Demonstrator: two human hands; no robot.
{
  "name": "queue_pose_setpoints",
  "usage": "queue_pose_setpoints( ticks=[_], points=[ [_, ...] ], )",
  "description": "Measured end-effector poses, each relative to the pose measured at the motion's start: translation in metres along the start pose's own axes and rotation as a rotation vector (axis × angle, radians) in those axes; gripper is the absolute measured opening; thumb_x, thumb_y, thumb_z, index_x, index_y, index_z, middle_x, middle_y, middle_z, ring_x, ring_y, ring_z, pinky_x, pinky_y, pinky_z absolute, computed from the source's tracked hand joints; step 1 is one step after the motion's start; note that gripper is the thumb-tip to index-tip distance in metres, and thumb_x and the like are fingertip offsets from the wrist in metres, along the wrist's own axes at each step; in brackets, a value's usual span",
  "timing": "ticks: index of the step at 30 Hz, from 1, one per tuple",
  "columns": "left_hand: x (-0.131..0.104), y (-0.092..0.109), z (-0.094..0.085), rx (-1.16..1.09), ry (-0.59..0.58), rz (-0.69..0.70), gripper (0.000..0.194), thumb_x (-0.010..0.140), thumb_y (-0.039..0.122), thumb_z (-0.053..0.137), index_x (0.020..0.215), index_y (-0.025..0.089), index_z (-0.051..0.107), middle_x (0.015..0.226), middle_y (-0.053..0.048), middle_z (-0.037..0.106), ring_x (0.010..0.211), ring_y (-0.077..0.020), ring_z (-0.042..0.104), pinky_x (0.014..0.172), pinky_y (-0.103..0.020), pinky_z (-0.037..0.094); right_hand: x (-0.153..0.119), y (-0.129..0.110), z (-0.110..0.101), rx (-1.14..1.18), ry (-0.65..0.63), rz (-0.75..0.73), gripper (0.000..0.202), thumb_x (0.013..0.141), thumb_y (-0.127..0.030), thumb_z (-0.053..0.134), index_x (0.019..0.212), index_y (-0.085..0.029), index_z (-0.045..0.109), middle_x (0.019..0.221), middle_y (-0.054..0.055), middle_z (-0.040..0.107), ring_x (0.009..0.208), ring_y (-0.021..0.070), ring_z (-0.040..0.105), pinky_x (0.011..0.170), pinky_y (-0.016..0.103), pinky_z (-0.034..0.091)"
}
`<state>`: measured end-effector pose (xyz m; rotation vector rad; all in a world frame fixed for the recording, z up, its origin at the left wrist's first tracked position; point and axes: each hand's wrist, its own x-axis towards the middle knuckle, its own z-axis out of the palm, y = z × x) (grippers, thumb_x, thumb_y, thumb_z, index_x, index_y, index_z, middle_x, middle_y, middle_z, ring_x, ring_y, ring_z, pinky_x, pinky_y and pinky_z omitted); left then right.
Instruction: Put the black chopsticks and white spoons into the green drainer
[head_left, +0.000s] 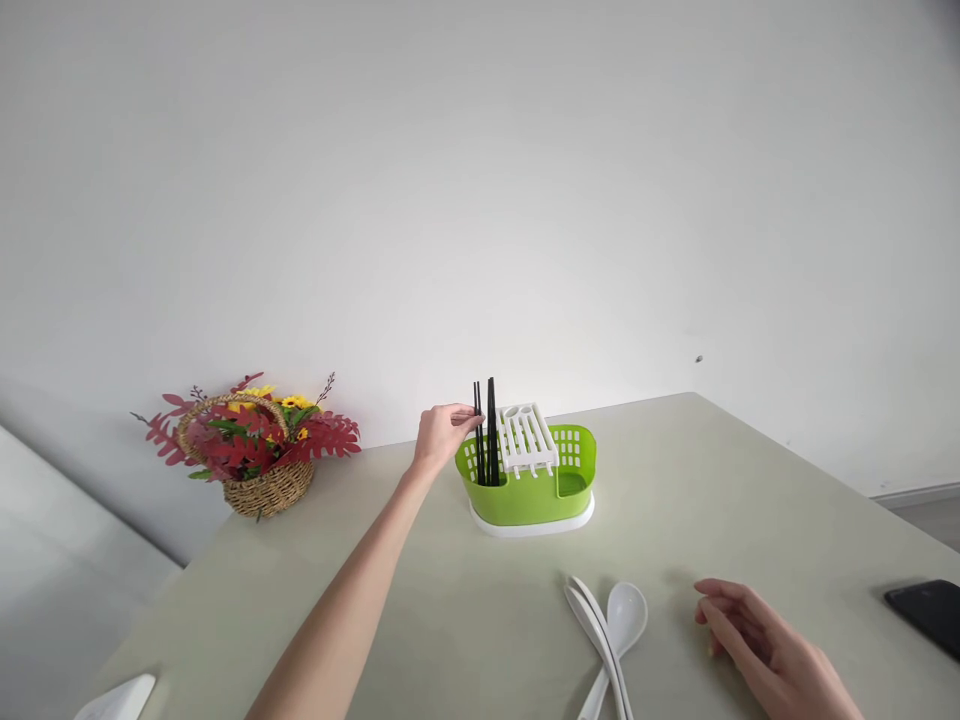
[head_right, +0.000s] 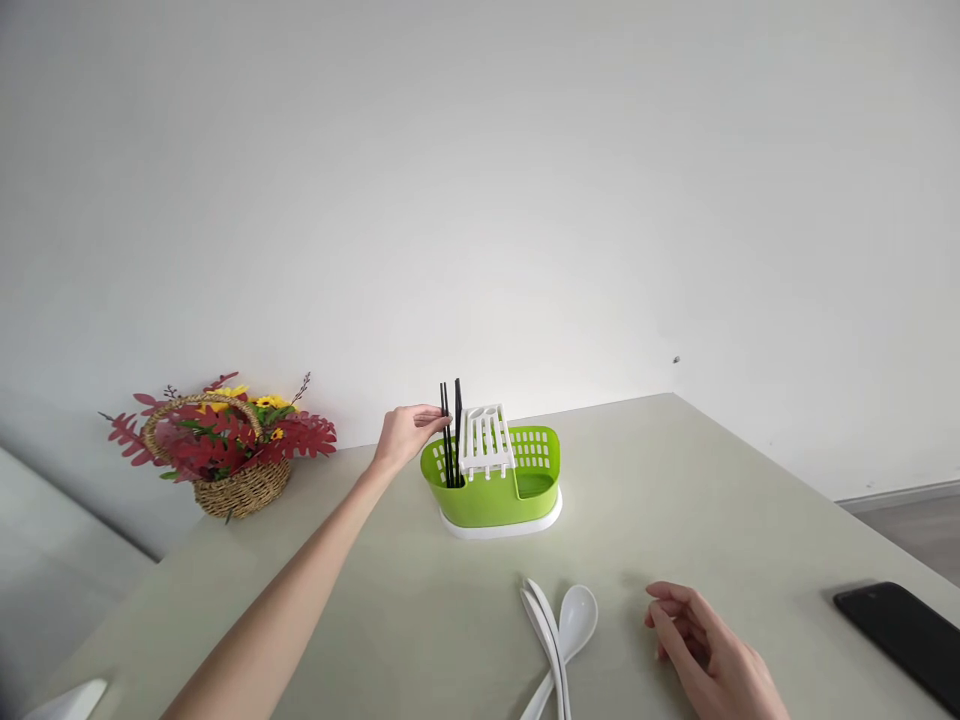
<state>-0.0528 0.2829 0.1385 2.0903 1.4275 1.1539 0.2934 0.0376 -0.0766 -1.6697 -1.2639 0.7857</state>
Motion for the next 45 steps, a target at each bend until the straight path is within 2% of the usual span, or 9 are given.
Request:
queue_pose_setpoints(
  ticks=[7, 14, 16, 18, 20, 23, 25, 32, 45],
  points=[
    [-0.028, -0.002, -0.005, 0.015, 0.123, -0.009, 0.034, 0.089, 0.050, 0.067, 0.104, 0.021, 0.073, 0.109, -0.009, 0.077, 0.086, -0.0207, 0.073, 0.075, -0.032, 0.058, -0.001, 0.001, 0.001, -0.037, -0.009, 0.014, 0.042, 0.091, -0.063, 0.051, 0.114, -0.029, 0.058, 0.095, 0.002, 0.076, 0.076, 0.0179, 0.073, 0.075, 0.026, 0.057],
    [-0.095, -0.009, -0.006, -0.138, 0.618, -0.160, 0.042, 0.093, 0.060, 0.056, 0.104, 0.019, 0.061, 0.104, -0.010, 0.070, 0.091, -0.0200, 0.067, 0.079, -0.030, 0.053, -0.004, -0.006, -0.001, -0.085, -0.008, -0.021, 0.039, 0.092, -0.061, 0.049, 0.112, -0.030, 0.059, 0.094, 0.002, 0.076, 0.076, 0.0187, 0.073, 0.072, 0.027, 0.056],
    [-0.121, -0.006, 0.001, -0.174, 0.656, -0.242, 0.044, 0.094, 0.063, 0.052, 0.102, 0.021, 0.059, 0.095, -0.007, 0.069, 0.086, -0.0199, 0.067, 0.075, -0.029, 0.052, -0.005, -0.009, -0.001, -0.099, -0.011, -0.021, 0.038, 0.092, -0.061, 0.049, 0.112, -0.030, 0.059, 0.093, 0.002, 0.076, 0.076, 0.0187, 0.073, 0.071, 0.027, 0.056],
    [-0.148, 0.001, 0.013, -0.188, 0.514, -0.284, 0.044, 0.095, 0.065, 0.049, 0.098, 0.022, 0.060, 0.080, -0.002, 0.066, 0.072, -0.0183, 0.064, 0.065, -0.027, 0.048, -0.006, -0.013, -0.002, -0.100, -0.015, -0.019, 0.037, 0.092, -0.060, 0.049, 0.111, -0.030, 0.059, 0.092, 0.001, 0.076, 0.076, 0.0186, 0.073, 0.072, 0.027, 0.055],
    [-0.172, 0.012, 0.027, -0.195, 0.229, -0.262, 0.045, 0.095, 0.065, 0.049, 0.092, 0.022, 0.063, 0.069, 0.001, 0.063, 0.062, -0.0167, 0.059, 0.059, -0.026, 0.044, -0.007, -0.018, -0.002, -0.098, -0.015, -0.013, 0.037, 0.091, -0.060, 0.049, 0.111, -0.030, 0.059, 0.092, 0.000, 0.076, 0.076, 0.0184, 0.072, 0.074, 0.028, 0.055],
    [-0.197, 0.029, 0.047, -0.187, -0.169, -0.163, 0.043, 0.095, 0.062, 0.053, 0.089, 0.022, 0.066, 0.074, -0.002, 0.068, 0.064, -0.0169, 0.061, 0.059, -0.026, 0.044, -0.009, -0.024, -0.003, -0.098, -0.001, -0.014, 0.037, 0.090, -0.059, 0.050, 0.110, -0.029, 0.060, 0.090, 0.000, 0.076, 0.076, 0.0184, 0.072, 0.075, 0.028, 0.055],
    [-0.208, 0.038, 0.059, -0.144, -0.309, -0.134, 0.041, 0.095, 0.061, 0.052, 0.092, 0.022, 0.066, 0.081, -0.003, 0.071, 0.066, -0.0175, 0.062, 0.061, -0.027, 0.046, -0.010, -0.028, -0.004, -0.097, 0.006, -0.020, 0.036, 0.089, -0.057, 0.051, 0.108, -0.029, 0.061, 0.089, -0.001, 0.076, 0.076, 0.0183, 0.072, 0.074, 0.028, 0.054],
    [-0.219, 0.053, 0.085, 0.076, -0.416, -0.205, 0.045, 0.091, 0.062, 0.055, 0.110, 0.021, 0.057, 0.089, -0.006, 0.070, 0.082, -0.0246, 0.066, 0.073, -0.036, 0.048, -0.010, -0.029, -0.005, -0.082, -0.001, -0.040, 0.034, 0.090, -0.056, 0.051, 0.107, -0.028, 0.062, 0.086, -0.001, 0.076, 0.075, 0.0186, 0.072, 0.073, 0.028, 0.054],
    [-0.216, 0.059, 0.085, 0.118, -0.444, -0.230, 0.040, 0.086, 0.058, 0.061, 0.098, 0.020, 0.061, 0.100, -0.008, 0.071, 0.091, -0.0245, 0.066, 0.075, -0.034, 0.049, -0.010, -0.029, -0.005, -0.076, -0.021, -0.006, 0.033, 0.090, -0.056, 0.050, 0.108, -0.030, 0.060, 0.088, -0.001, 0.075, 0.077, 0.0185, 0.071, 0.075, 0.028, 0.053]
  ],
)
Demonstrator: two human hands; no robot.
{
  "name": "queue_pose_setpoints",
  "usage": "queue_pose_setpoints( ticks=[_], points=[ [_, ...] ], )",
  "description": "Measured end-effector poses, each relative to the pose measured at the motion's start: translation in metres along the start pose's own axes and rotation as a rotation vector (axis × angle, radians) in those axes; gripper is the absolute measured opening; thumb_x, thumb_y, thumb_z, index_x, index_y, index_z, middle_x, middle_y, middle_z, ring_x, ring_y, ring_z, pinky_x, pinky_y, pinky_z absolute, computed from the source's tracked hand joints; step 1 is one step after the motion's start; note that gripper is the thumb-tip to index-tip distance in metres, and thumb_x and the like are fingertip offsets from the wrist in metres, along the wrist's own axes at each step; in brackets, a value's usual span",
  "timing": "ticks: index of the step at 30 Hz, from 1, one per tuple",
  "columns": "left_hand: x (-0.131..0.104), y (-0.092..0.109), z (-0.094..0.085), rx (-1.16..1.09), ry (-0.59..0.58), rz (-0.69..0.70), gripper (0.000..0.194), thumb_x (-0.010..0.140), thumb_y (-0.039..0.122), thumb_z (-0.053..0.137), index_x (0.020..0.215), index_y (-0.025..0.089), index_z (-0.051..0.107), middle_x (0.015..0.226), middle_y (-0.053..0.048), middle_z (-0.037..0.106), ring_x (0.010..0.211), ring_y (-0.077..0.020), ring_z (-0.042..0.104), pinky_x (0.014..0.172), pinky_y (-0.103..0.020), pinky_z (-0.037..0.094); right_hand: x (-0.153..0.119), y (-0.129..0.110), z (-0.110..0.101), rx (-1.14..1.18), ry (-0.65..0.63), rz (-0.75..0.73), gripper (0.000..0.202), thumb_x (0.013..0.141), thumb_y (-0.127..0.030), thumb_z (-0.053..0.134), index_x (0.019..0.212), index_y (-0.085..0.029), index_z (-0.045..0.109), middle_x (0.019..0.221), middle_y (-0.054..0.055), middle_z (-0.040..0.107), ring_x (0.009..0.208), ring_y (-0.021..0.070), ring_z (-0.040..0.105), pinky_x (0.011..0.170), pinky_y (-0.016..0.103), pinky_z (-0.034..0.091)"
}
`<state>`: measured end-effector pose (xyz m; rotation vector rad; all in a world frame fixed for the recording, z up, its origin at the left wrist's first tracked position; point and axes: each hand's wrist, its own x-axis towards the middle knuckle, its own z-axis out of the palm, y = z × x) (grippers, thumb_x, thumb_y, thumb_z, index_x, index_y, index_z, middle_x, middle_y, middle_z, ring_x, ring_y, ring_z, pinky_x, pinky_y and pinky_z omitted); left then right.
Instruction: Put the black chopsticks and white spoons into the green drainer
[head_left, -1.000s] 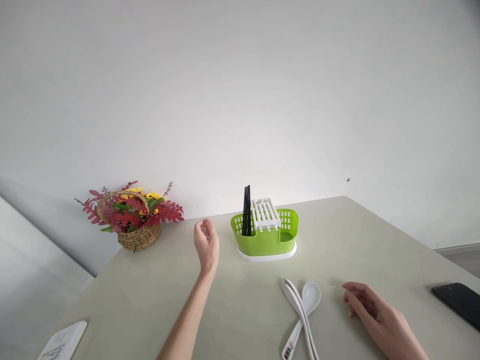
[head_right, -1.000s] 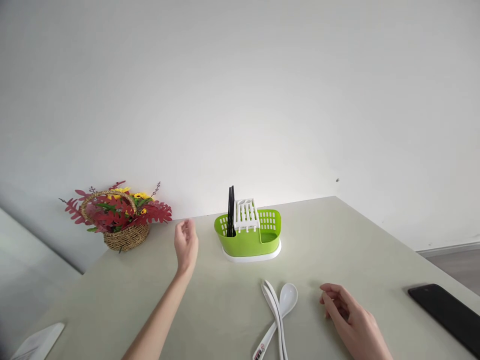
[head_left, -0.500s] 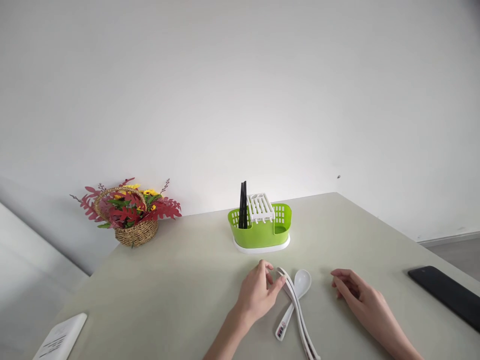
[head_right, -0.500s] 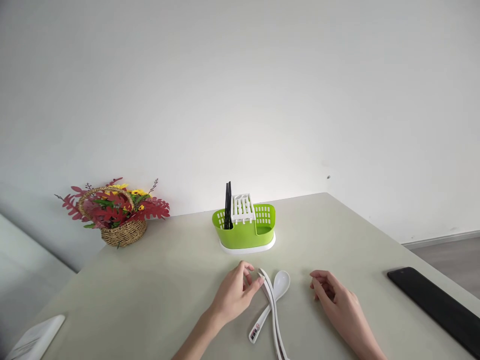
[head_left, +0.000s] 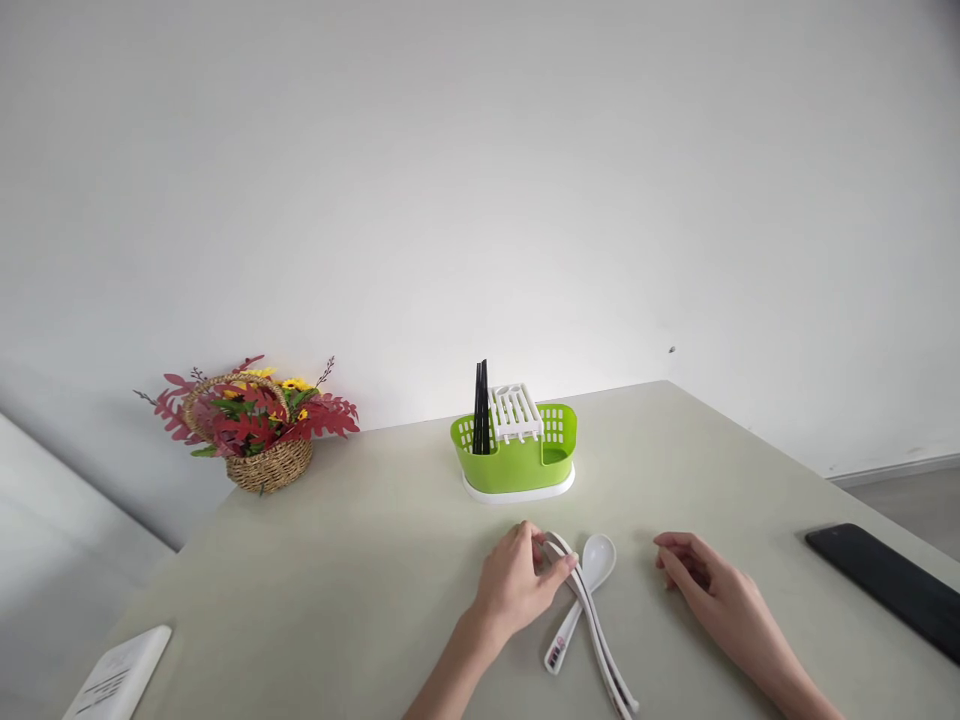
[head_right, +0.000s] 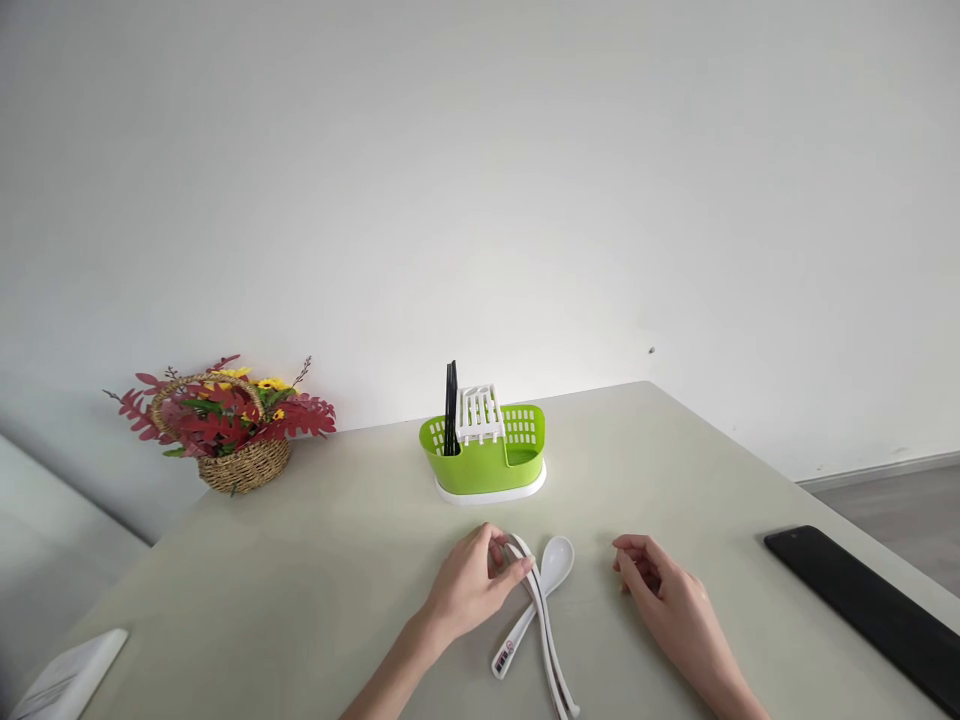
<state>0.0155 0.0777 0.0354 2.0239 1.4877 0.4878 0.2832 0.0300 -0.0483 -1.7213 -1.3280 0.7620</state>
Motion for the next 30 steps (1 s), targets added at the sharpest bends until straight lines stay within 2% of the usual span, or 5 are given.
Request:
queue_pose_setpoints(
  ticks=[10, 14, 20, 26, 30],
  points=[
    [0.000, -0.012, -0.017, -0.068, -0.146, 0.091, 0.048, 0.086, 0.061, 0.063, 0.109, 0.019, 0.066, 0.104, -0.007, 0.066, 0.082, -0.0194, 0.063, 0.075, -0.032, 0.052, -0.001, -0.003, -0.001, 0.004, 0.008, 0.000, 0.034, 0.089, -0.056, 0.050, 0.106, -0.029, 0.060, 0.088, -0.001, 0.075, 0.076, 0.0187, 0.070, 0.075, 0.028, 0.053],
    [0.001, -0.021, -0.024, -0.064, -0.204, 0.142, 0.041, 0.087, 0.049, 0.066, 0.116, 0.021, 0.067, 0.110, -0.007, 0.065, 0.086, -0.0192, 0.064, 0.079, -0.032, 0.052, -0.001, -0.001, -0.001, -0.006, -0.002, 0.007, 0.034, 0.091, -0.057, 0.049, 0.108, -0.029, 0.059, 0.090, -0.001, 0.075, 0.078, 0.0188, 0.070, 0.077, 0.029, 0.052],
    [0.002, -0.029, -0.020, -0.084, -0.174, 0.202, 0.019, 0.091, 0.029, 0.064, 0.108, 0.023, 0.069, 0.108, -0.004, 0.065, 0.084, -0.0169, 0.064, 0.078, -0.029, 0.051, 0.000, 0.000, -0.001, -0.028, -0.013, 0.015, 0.034, 0.092, -0.059, 0.047, 0.108, -0.030, 0.057, 0.089, -0.002, 0.073, 0.079, 0.0182, 0.070, 0.080, 0.029, 0.051],
    [0.000, -0.033, -0.022, -0.129, -0.099, 0.292, 0.018, 0.097, 0.035, 0.059, 0.101, 0.024, 0.072, 0.108, -0.004, 0.069, 0.079, -0.0147, 0.067, 0.077, -0.026, 0.051, -0.001, 0.002, -0.001, -0.017, -0.016, 0.015, 0.035, 0.092, -0.059, 0.047, 0.109, -0.030, 0.057, 0.090, -0.002, 0.073, 0.079, 0.0179, 0.070, 0.080, 0.028, 0.051],
    [-0.004, -0.039, -0.024, -0.188, -0.085, 0.256, 0.026, 0.101, 0.041, 0.052, 0.102, 0.024, 0.071, 0.084, -0.001, 0.074, 0.071, -0.0147, 0.069, 0.071, -0.024, 0.052, 0.000, 0.004, 0.000, -0.024, -0.006, 0.008, 0.035, 0.091, -0.058, 0.048, 0.109, -0.030, 0.057, 0.087, -0.003, 0.073, 0.078, 0.0175, 0.070, 0.078, 0.027, 0.052]
  ],
)
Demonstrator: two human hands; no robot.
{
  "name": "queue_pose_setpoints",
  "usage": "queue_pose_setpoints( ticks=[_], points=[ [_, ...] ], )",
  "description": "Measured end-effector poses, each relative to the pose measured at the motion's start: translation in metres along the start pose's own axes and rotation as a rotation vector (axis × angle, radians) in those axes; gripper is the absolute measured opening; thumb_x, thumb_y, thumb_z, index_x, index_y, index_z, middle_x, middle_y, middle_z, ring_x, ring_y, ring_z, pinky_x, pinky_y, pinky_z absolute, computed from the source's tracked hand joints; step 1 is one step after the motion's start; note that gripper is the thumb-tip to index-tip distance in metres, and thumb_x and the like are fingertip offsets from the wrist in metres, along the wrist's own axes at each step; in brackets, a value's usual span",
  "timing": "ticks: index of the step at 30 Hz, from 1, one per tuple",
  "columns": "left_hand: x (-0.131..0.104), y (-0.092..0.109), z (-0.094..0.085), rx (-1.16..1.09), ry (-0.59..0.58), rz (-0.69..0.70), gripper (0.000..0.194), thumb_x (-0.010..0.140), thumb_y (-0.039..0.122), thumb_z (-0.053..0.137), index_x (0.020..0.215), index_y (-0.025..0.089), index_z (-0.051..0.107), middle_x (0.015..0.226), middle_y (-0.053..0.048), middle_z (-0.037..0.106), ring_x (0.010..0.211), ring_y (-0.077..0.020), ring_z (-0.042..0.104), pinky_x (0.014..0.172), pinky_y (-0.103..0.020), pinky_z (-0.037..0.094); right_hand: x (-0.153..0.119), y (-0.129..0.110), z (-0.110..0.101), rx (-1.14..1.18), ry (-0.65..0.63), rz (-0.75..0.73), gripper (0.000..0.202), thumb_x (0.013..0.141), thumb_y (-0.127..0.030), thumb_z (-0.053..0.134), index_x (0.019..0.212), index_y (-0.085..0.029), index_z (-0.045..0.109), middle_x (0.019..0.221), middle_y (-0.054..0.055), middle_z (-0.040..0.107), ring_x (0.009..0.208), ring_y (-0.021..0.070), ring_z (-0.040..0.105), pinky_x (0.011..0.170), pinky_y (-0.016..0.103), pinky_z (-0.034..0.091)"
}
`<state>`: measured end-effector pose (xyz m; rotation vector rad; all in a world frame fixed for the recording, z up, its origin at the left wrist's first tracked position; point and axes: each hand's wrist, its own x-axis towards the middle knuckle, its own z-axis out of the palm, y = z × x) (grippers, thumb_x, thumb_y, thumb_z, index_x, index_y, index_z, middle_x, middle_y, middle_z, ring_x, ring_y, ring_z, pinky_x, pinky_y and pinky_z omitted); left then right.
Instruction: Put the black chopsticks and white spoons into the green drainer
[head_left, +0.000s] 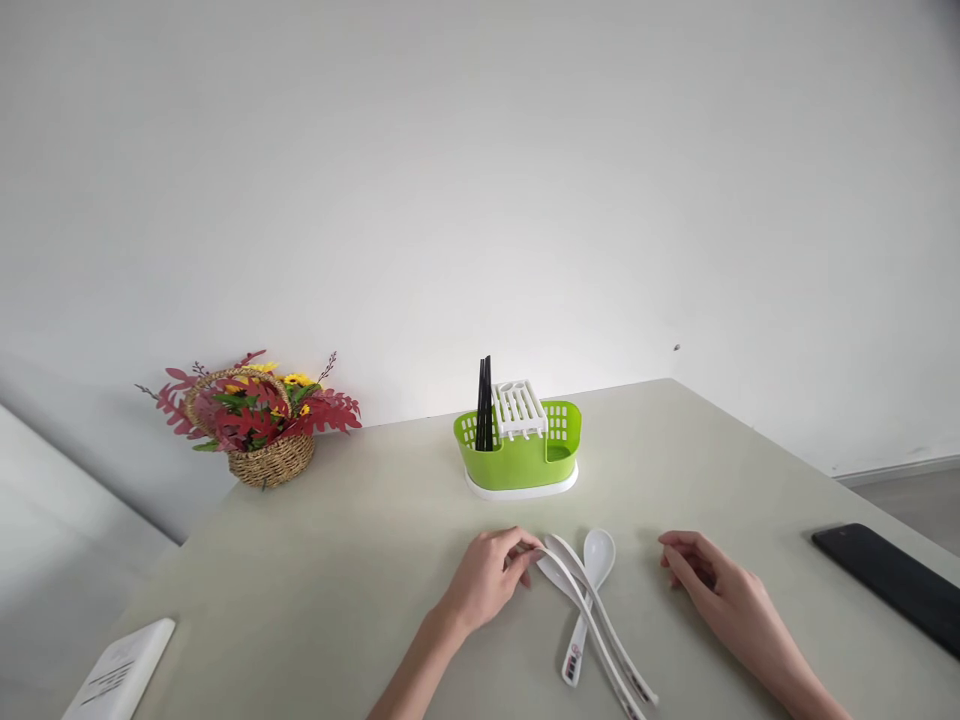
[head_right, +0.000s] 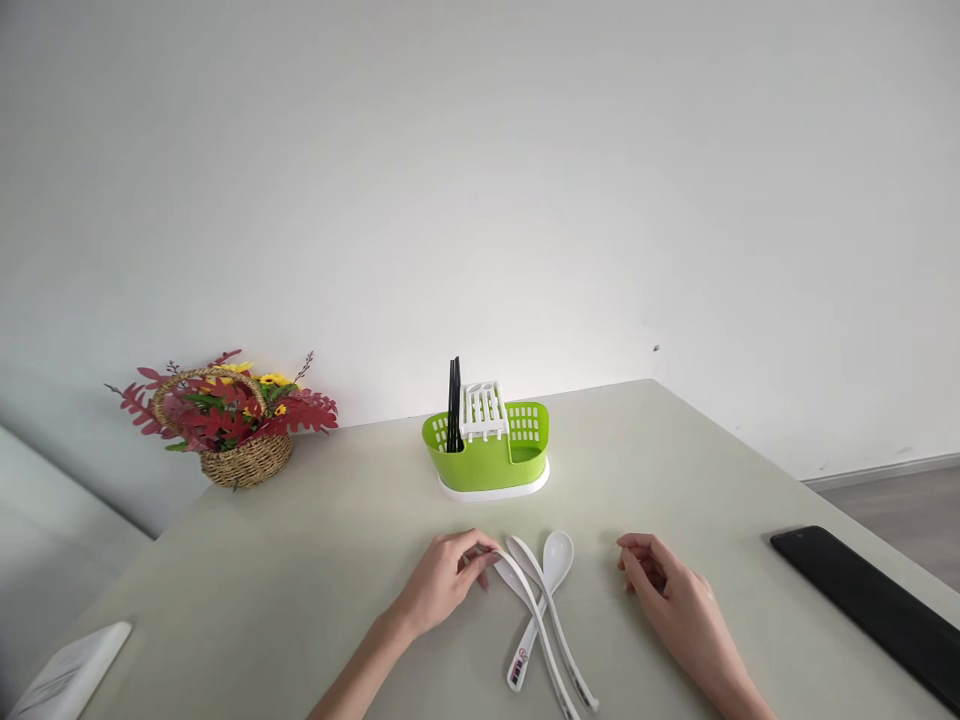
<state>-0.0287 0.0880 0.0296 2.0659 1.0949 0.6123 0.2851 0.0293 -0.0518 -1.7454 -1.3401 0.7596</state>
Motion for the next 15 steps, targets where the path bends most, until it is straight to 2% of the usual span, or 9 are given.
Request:
queue_pose_setpoints(
  ticks=[4, 7, 11, 15],
  points=[
    [-0.003, -0.001, -0.003, -0.100, 0.094, -0.033, 0.031, 0.102, 0.046, 0.050, 0.104, 0.021, 0.069, 0.069, 0.000, 0.072, 0.059, -0.0146, 0.069, 0.057, -0.022, 0.051, 0.001, 0.000, 0.000, -0.015, 0.008, -0.013, 0.034, 0.090, -0.057, 0.049, 0.109, -0.030, 0.058, 0.086, -0.003, 0.074, 0.077, 0.0172, 0.071, 0.076, 0.026, 0.052],
    [-0.006, 0.008, -0.015, -0.167, 0.209, 0.011, 0.032, 0.100, 0.047, 0.054, 0.101, 0.020, 0.069, 0.066, 0.000, 0.072, 0.056, -0.0148, 0.069, 0.054, -0.022, 0.053, 0.000, 0.000, 0.000, -0.017, 0.018, -0.022, 0.033, 0.090, -0.056, 0.050, 0.108, -0.030, 0.059, 0.086, -0.002, 0.075, 0.077, 0.0173, 0.071, 0.076, 0.026, 0.052],
    [-0.012, 0.031, -0.053, -0.166, 0.434, 0.062, 0.030, 0.098, 0.046, 0.058, 0.100, 0.019, 0.069, 0.065, -0.001, 0.073, 0.055, -0.0147, 0.069, 0.056, -0.024, 0.057, -0.001, -0.001, 0.000, -0.008, 0.025, -0.032, 0.033, 0.091, -0.055, 0.050, 0.108, -0.029, 0.060, 0.087, -0.001, 0.076, 0.076, 0.0180, 0.072, 0.073, 0.026, 0.053],
    [-0.018, 0.048, -0.105, -0.044, 0.803, 0.066, 0.029, 0.097, 0.045, 0.060, 0.104, 0.018, 0.068, 0.067, -0.001, 0.074, 0.054, -0.0149, 0.070, 0.059, -0.025, 0.058, -0.001, -0.003, 0.000, -0.005, 0.037, -0.050, 0.033, 0.091, -0.056, 0.051, 0.106, -0.029, 0.061, 0.085, 0.000, 0.076, 0.075, 0.0189, 0.073, 0.071, 0.026, 0.054]
  ],
)
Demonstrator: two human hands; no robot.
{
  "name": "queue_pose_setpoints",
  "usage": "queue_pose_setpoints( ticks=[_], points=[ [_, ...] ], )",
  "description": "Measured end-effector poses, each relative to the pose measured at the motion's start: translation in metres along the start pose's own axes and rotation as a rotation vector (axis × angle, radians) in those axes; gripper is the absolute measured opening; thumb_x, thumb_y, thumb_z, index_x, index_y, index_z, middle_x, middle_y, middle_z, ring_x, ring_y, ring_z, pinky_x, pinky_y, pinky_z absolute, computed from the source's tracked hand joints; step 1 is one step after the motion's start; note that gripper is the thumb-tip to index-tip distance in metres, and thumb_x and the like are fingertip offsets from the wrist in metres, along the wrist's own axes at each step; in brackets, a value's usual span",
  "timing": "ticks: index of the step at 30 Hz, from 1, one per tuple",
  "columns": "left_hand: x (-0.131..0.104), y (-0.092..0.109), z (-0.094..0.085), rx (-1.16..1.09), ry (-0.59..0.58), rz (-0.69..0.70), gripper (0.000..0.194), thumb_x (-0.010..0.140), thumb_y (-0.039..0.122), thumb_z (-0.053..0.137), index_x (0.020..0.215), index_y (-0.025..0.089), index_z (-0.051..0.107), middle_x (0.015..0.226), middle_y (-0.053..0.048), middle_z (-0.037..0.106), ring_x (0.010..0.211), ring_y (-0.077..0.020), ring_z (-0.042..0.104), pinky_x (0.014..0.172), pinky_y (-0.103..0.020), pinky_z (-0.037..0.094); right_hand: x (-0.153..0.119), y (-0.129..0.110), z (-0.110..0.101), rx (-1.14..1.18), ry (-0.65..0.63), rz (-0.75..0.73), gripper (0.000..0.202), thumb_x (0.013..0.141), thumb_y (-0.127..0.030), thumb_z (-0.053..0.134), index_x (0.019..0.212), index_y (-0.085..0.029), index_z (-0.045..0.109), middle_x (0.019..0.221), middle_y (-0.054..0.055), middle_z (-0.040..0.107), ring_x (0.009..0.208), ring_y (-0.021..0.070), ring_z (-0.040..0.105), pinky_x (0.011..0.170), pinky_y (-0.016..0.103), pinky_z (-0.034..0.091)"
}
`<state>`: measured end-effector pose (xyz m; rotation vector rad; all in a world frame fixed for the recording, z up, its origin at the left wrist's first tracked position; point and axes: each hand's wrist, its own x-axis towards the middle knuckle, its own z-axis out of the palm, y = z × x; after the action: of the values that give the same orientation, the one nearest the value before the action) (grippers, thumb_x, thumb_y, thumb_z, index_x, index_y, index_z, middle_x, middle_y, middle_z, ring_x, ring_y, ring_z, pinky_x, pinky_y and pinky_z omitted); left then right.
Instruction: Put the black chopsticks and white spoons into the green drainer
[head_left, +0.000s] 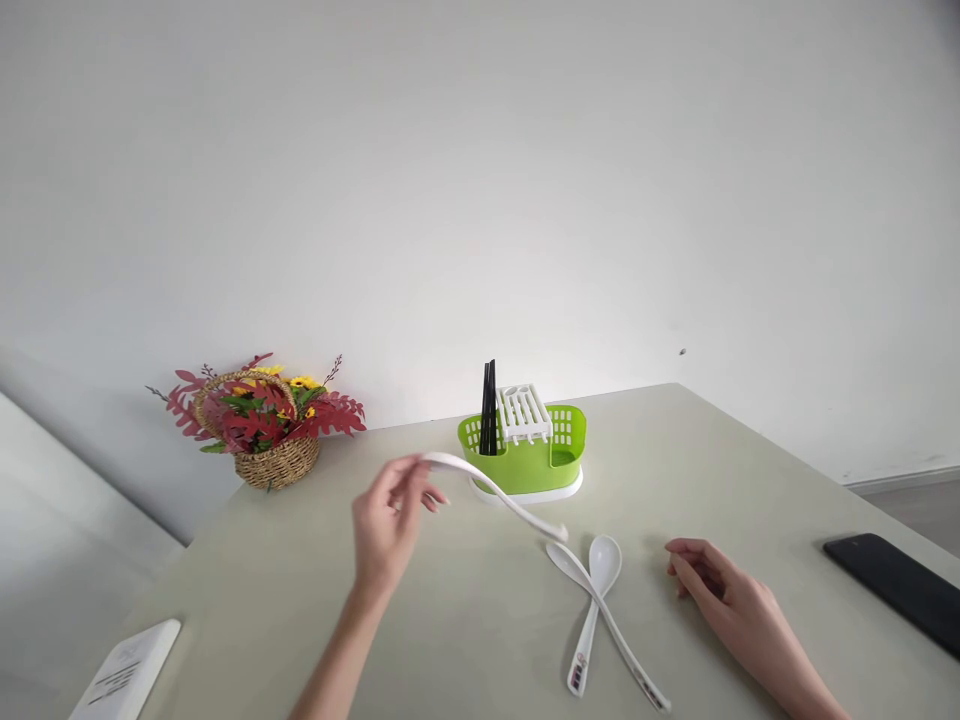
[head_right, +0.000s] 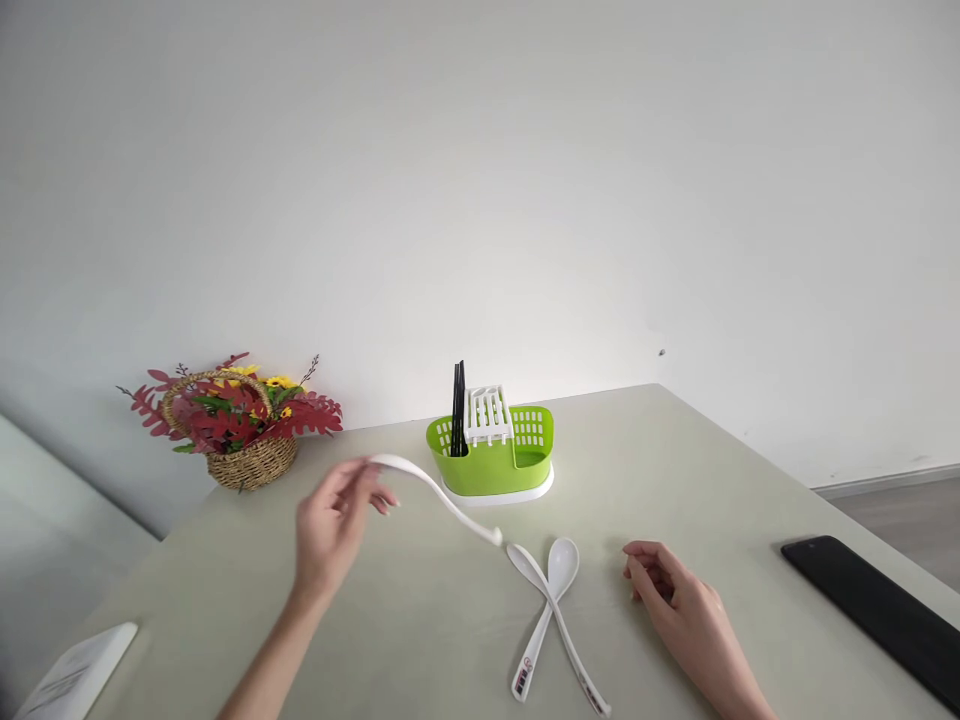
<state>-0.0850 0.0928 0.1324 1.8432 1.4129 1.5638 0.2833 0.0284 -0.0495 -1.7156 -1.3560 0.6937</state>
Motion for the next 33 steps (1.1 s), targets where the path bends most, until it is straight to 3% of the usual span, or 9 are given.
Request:
queue_pose_setpoints(
  ticks=[3, 6, 10, 15, 23, 28, 33],
  points=[
    [0.026, 0.003, -0.022, 0.135, 0.221, 0.055, 0.030, 0.095, 0.047, 0.062, 0.104, 0.018, 0.067, 0.074, -0.002, 0.076, 0.056, -0.0163, 0.072, 0.057, -0.026, 0.058, 0.000, 0.000, 0.000, -0.003, -0.005, 0.008, 0.034, 0.090, -0.057, 0.050, 0.107, -0.029, 0.060, 0.086, 0.000, 0.076, 0.075, 0.0188, 0.072, 0.073, 0.027, 0.054],
    [0.047, -0.001, -0.032, 0.305, 0.293, 0.148, 0.031, 0.096, 0.048, 0.059, 0.103, 0.018, 0.066, 0.083, -0.004, 0.078, 0.057, -0.0163, 0.073, 0.056, -0.025, 0.058, 0.000, 0.000, 0.000, -0.016, -0.017, 0.031, 0.035, 0.090, -0.058, 0.049, 0.108, -0.030, 0.059, 0.087, -0.001, 0.075, 0.078, 0.0183, 0.072, 0.075, 0.026, 0.053],
    [0.063, -0.012, -0.026, 0.571, 0.217, 0.301, 0.032, 0.102, 0.046, 0.050, 0.104, 0.019, 0.067, 0.074, -0.002, 0.078, 0.060, -0.0175, 0.075, 0.057, -0.024, 0.053, 0.000, 0.001, 0.000, -0.015, -0.015, 0.037, 0.035, 0.089, -0.059, 0.049, 0.107, -0.030, 0.060, 0.086, -0.002, 0.075, 0.078, 0.0190, 0.072, 0.075, 0.027, 0.053],
    [0.070, -0.022, 0.002, 0.772, 0.044, 0.427, 0.029, 0.106, 0.036, 0.046, 0.109, 0.019, 0.068, 0.077, -0.004, 0.079, 0.064, -0.0181, 0.075, 0.059, -0.025, 0.050, 0.002, 0.002, 0.001, -0.006, -0.013, 0.014, 0.035, 0.091, -0.057, 0.049, 0.107, -0.029, 0.059, 0.083, -0.001, 0.075, 0.077, 0.0193, 0.072, 0.075, 0.028, 0.053],
    [0.058, -0.025, 0.037, 0.764, -0.084, 0.509, 0.021, 0.103, 0.026, 0.052, 0.112, 0.024, 0.071, 0.104, -0.005, 0.081, 0.079, -0.0183, 0.077, 0.066, -0.026, 0.054, 0.000, -0.002, 0.000, 0.014, 0.005, -0.001, 0.032, 0.089, -0.054, 0.052, 0.105, -0.029, 0.064, 0.084, 0.000, 0.076, 0.074, 0.0183, 0.072, 0.072, 0.026, 0.055],
    [0.043, -0.029, 0.049, 0.715, -0.183, 0.518, 0.024, 0.100, 0.021, 0.055, 0.110, 0.029, 0.075, 0.104, -0.002, 0.081, 0.082, -0.0169, 0.077, 0.064, -0.024, 0.054, 0.001, -0.003, -0.001, 0.020, 0.018, -0.005, 0.033, 0.087, -0.054, 0.053, 0.103, -0.028, 0.066, 0.081, 0.000, 0.076, 0.072, 0.0187, 0.072, 0.070, 0.026, 0.055],
    [0.031, -0.029, 0.058, 0.718, -0.174, 0.512, 0.025, 0.102, 0.025, 0.054, 0.108, 0.031, 0.077, 0.106, 0.000, 0.081, 0.085, -0.0156, 0.076, 0.062, -0.024, 0.050, 0.001, -0.003, -0.001, 0.005, -0.007, 0.011, 0.034, 0.089, -0.056, 0.050, 0.105, -0.029, 0.062, 0.083, 0.000, 0.075, 0.075, 0.0186, 0.071, 0.074, 0.027, 0.054]
  ],
)
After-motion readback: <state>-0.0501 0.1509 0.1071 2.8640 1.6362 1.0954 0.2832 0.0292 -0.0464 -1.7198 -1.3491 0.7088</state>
